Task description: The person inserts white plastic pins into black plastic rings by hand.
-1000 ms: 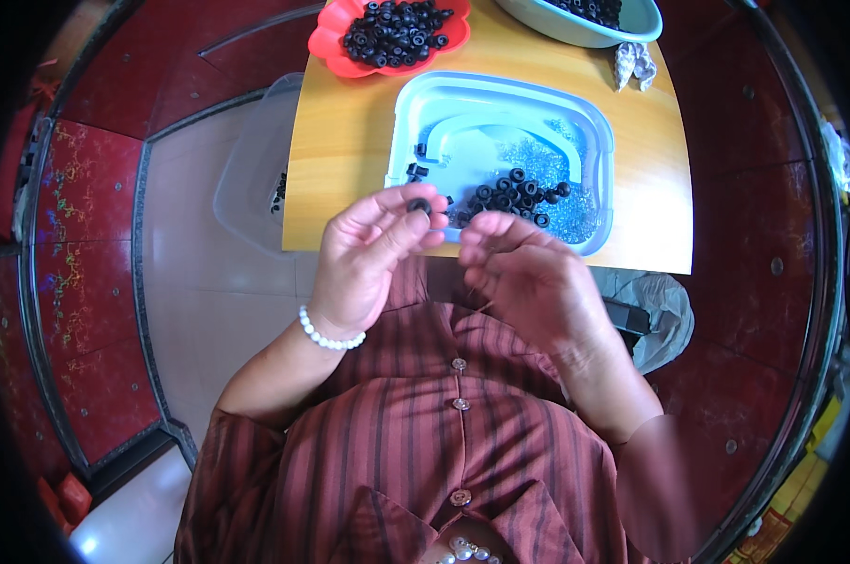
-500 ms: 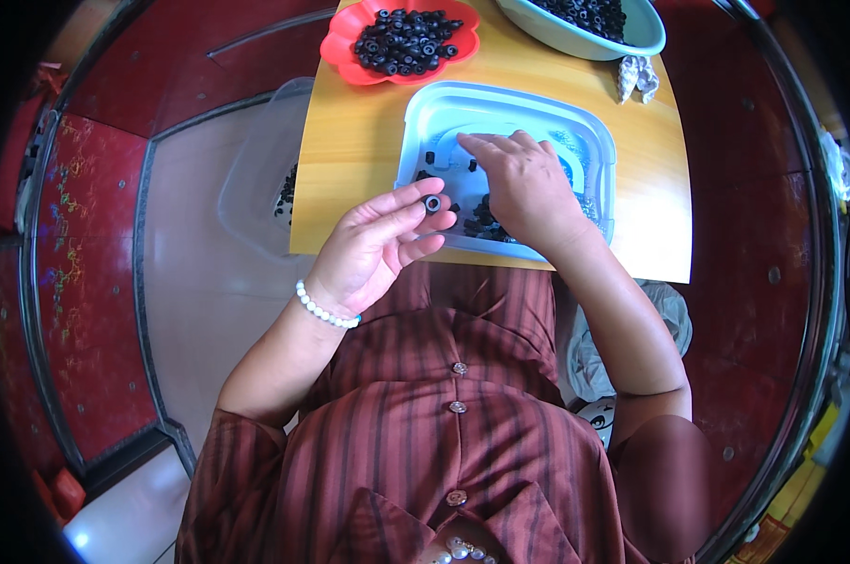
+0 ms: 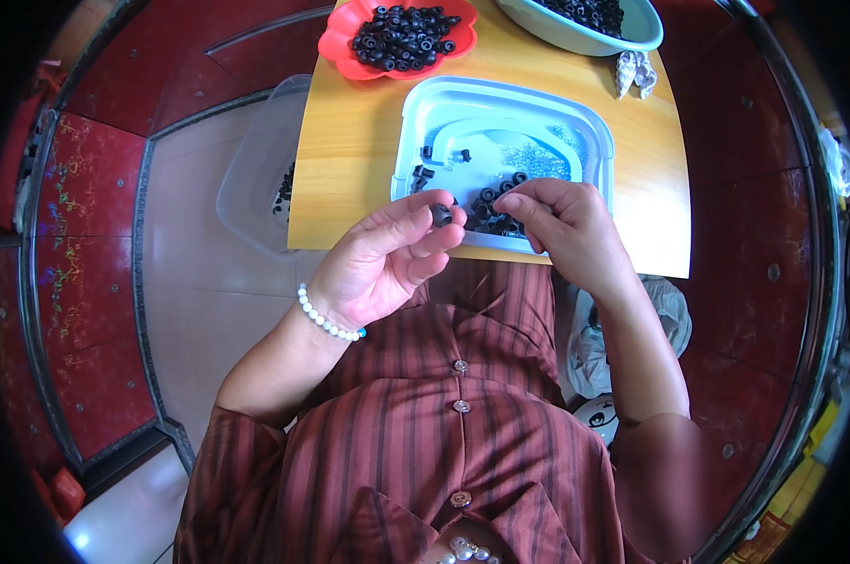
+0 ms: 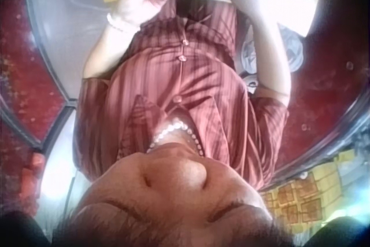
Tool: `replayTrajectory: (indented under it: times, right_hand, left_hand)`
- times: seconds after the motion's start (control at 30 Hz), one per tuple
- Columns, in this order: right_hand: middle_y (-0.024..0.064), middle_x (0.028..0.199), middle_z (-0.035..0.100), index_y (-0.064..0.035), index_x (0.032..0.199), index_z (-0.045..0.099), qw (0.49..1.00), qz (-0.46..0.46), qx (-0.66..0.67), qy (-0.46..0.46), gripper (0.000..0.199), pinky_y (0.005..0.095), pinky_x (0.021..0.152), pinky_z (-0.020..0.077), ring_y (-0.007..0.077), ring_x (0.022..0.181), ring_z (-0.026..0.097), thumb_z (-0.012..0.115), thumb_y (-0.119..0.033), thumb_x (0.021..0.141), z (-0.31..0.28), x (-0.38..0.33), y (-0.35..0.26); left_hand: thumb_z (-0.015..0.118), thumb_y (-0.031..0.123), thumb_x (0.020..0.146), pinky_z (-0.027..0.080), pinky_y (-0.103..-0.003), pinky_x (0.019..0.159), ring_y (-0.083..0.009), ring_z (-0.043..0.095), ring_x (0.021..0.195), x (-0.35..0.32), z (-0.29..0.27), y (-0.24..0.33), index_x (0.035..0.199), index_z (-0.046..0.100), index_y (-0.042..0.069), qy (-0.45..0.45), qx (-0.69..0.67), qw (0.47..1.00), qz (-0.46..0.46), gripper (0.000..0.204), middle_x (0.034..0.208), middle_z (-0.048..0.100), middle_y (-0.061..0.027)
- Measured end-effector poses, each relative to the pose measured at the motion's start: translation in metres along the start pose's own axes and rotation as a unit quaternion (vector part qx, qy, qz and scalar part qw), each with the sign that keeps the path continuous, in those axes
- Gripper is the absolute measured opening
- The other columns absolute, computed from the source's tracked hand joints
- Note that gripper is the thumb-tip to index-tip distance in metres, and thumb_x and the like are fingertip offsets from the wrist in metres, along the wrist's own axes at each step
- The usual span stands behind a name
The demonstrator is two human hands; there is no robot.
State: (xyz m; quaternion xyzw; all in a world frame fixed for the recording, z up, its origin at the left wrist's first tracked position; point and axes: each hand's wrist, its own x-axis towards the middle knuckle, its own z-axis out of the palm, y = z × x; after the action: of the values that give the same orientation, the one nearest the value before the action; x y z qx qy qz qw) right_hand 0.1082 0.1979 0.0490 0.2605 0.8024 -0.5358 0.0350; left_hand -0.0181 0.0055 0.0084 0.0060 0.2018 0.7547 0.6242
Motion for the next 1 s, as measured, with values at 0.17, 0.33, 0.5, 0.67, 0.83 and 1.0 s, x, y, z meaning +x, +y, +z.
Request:
replayTrajectory:
  times: [0.17, 0.33, 0.5, 0.67, 0.83, 1.0]
  right_hand:
    - [0.0064, 0.072, 0.059, 0.0039, 0.1, 0.06, 0.982, -0.092, 0.161, -0.028, 0.02, 0.0284, 0.061, 0.0448, 0.0111, 0.064, 0.054, 0.051, -0.01, 0.089, 0.002, -0.015, -0.002]
    - [0.0037, 0.077, 0.059, 0.0011, 0.094, 0.054, 0.97, -0.121, 0.209, 0.023, 0.009, 0.0232, 0.06, 0.0431, 0.0082, 0.064, 0.052, 0.049, -0.006, 0.092, 0.015, -0.034, -0.021]
    - [0.0096, 0.078, 0.063, 0.0011, 0.087, 0.059, 0.968, -0.203, 0.113, 0.09, 0.012, 0.0276, 0.063, 0.0495, 0.0178, 0.07, 0.064, 0.067, -0.004, 0.081, 0.028, -0.03, -0.021]
    - [0.009, 0.077, 0.063, 0.0, 0.081, 0.063, 0.959, -0.246, 0.07, 0.125, 0.01, 0.0278, 0.063, 0.0497, 0.017, 0.07, 0.064, 0.071, -0.004, 0.076, 0.034, -0.023, -0.017]
    - [0.0078, 0.074, 0.062, -0.0002, 0.078, 0.065, 0.953, -0.25, 0.12, 0.121, 0.008, 0.0279, 0.061, 0.0494, 0.0155, 0.068, 0.063, 0.072, -0.002, 0.075, 0.037, -0.016, -0.009]
    - [0.0061, 0.082, 0.06, 0.0006, 0.09, 0.054, 0.907, -0.088, 0.407, -0.067, 0.02, 0.0262, 0.063, 0.0498, 0.0127, 0.071, 0.061, 0.07, 0.001, 0.078, 0.036, -0.012, -0.009]
  left_hand:
    - [0.052, 0.015, 0.094, 0.057, -0.03, 0.078, -0.0201, 0.066, 0.092, -0.003, -0.01, -0.009, 0.114, 0.055, 0.002, -0.031, -0.054, 0.998, -0.017, 0.025, 0.106, 0.063, -0.0138]
    - [0.055, 0.018, 0.093, 0.058, -0.03, 0.076, -0.018, 0.066, 0.09, -0.004, 0.004, -0.017, 0.113, 0.055, 0.002, 0.021, -0.004, 1.0, 0.007, 0.026, 0.106, 0.063, -0.0128]
    - [0.055, 0.022, 0.093, 0.058, -0.03, 0.072, -0.0183, 0.065, 0.087, -0.005, 0.013, -0.023, 0.114, 0.054, 0.003, 0.091, 0.017, 0.995, 0.035, 0.028, 0.1, 0.063, -0.0089]
    - [0.055, 0.026, 0.093, 0.056, -0.03, 0.066, -0.0183, 0.067, 0.079, -0.005, 0.008, -0.024, 0.113, 0.055, 0.004, 0.067, 0.067, 0.995, 0.018, 0.029, 0.091, 0.065, -0.0067]
    - [0.057, 0.019, 0.091, 0.057, -0.028, 0.074, -0.0148, 0.066, 0.085, -0.004, 0.003, -0.023, 0.11, 0.059, 0.001, 0.032, 0.053, 0.998, 0.024, 0.025, 0.098, 0.065, -0.008]
    - [0.058, 0.019, 0.091, 0.057, -0.027, 0.073, -0.0139, 0.066, 0.083, -0.004, 0.002, -0.024, 0.109, 0.061, 0.001, 0.035, 0.094, 0.995, 0.028, 0.026, 0.096, 0.065, -0.0081]
